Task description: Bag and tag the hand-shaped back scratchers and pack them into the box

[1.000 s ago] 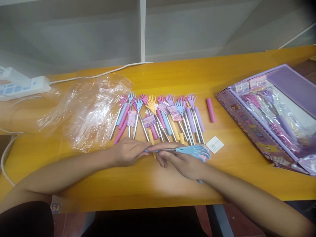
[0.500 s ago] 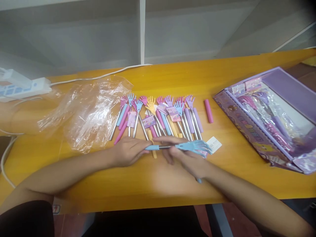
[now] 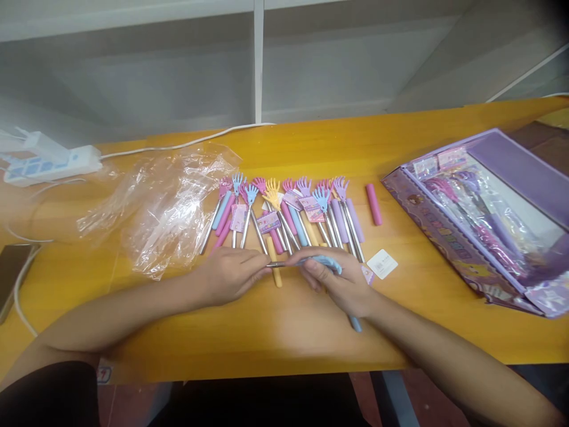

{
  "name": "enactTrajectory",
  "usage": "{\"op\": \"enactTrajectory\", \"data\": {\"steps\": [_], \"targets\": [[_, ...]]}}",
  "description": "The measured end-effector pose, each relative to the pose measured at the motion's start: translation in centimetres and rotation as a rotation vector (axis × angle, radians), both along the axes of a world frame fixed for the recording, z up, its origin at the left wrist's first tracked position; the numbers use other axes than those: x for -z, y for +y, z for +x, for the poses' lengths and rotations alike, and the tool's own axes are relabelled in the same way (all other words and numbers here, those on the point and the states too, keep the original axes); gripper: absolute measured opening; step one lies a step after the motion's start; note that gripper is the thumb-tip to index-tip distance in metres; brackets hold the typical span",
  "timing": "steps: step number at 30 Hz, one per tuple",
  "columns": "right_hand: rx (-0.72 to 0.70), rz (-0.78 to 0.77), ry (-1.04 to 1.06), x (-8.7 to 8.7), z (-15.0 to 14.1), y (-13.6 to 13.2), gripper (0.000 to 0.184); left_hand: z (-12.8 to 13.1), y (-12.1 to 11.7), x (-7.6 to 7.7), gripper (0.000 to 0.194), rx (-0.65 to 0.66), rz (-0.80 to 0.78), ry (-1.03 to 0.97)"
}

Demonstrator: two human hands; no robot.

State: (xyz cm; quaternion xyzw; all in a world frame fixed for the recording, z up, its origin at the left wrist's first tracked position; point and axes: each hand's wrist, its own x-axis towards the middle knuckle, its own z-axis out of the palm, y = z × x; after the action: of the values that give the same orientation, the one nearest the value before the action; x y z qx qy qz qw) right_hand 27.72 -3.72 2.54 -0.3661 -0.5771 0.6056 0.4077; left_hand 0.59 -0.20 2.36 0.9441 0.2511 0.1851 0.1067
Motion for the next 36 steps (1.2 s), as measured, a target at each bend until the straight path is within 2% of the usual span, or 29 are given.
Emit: {"op": "enactTrajectory", "data": {"steps": [5, 10, 16, 23, 27, 30, 33, 36], "targets": [[0.236, -0.063, 0.154, -0.1, 1.4, 1.2, 0.032, -0.4, 0.9, -0.9, 0.025, -0.085, 0.079, 0.016], [0.445, -0.015, 0.325, -1.1, 2.4, 2.7, 0.03, -0.9, 2.0, -2.7, 0.032, -0.141, 0.142, 0.102], [0.575, 0.002, 0.299, -1.4, 2.1, 3.2, 0.033, -2.1, 4.0, -5.0, 0.029, -0.157, 0.205, 0.16], [0.695, 0.039, 0.266, -2.1, 1.8, 3.8, 0.038, -2.6, 4.5, -5.0, 0.03, -0.171, 0.293, 0.186], [0.775, 0.073, 0.231, -3.0, 2.0, 4.2, 0.039, -4.2, 3.8, -5.7, 0.025, -0.227, 0.329, 0.239], [0.772, 0.062, 0.239, -3.5, 2.2, 4.5, 0.037, -5.7, 3.5, -6.1, 0.024, -0.267, 0.383, 0.291], [0.793, 0.022, 0.315, -3.7, 3.8, 5.3, 0.028, -7.5, 3.6, -6.1, 0.021, -0.343, 0.452, 0.315], [0.948, 0.073, 0.35, -3.5, 6.8, 6.5, 0.03, -9.7, 4.0, -5.7, 0.015, -0.436, 0.47, 0.262]]}}
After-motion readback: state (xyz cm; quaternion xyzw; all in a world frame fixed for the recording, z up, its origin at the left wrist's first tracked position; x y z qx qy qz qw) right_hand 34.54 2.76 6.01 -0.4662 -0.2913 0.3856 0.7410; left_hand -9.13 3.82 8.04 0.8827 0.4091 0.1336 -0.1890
